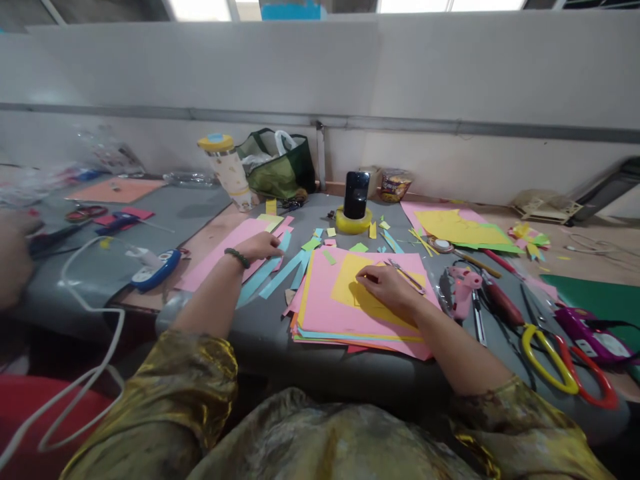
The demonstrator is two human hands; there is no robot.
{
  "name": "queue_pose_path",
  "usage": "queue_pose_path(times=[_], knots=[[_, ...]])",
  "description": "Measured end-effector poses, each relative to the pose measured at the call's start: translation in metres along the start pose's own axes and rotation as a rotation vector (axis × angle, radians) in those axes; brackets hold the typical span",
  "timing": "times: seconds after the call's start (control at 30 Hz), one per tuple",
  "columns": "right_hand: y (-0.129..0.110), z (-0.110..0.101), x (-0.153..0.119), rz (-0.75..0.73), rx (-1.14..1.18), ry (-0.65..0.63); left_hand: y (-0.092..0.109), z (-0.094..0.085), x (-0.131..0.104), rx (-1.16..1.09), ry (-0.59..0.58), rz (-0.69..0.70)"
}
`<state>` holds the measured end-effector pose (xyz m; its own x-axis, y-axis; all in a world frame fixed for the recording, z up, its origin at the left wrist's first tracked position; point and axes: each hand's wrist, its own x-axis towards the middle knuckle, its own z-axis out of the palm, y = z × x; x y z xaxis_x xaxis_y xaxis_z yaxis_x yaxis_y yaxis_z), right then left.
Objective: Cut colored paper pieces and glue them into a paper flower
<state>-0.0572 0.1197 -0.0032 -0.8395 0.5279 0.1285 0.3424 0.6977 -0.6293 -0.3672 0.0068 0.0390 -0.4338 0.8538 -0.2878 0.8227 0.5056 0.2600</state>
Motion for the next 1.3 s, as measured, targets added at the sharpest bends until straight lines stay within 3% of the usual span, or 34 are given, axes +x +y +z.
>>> queue_pose_path(times=[0.1,0.2,0.3,0.47,0.57,0.77,1.03,1.3], knots=[[0.001,0.002,-0.001,-0.015,0.047,0.036,-0.014,-0.016,-0.010,-0.061,0.072,-0.018],[0.003,0.004,0.000,-0.032,0.074,0.065,-0.013,-0.028,-0.024,-0.378,0.238,-0.044],[0.003,0.005,0.003,-0.051,0.080,0.091,0.009,-0.034,-0.036,-0.691,0.268,0.001],[0.005,0.003,0.003,-0.068,0.068,0.140,0.044,-0.037,-0.037,-0.816,0.181,0.146],[0.006,0.002,0.003,-0.065,0.048,0.145,0.047,-0.030,-0.020,-0.727,0.121,0.164],[0.007,0.004,0.002,-0.071,0.045,0.116,0.030,0.000,0.009,-0.239,0.060,-0.008],[0.004,0.008,0.000,-0.061,0.067,0.080,0.039,0.027,0.014,0.046,-0.013,0.020],[0.002,0.005,-0.001,-0.043,0.046,0.089,0.039,0.030,0.015,0.175,-0.036,0.016]])
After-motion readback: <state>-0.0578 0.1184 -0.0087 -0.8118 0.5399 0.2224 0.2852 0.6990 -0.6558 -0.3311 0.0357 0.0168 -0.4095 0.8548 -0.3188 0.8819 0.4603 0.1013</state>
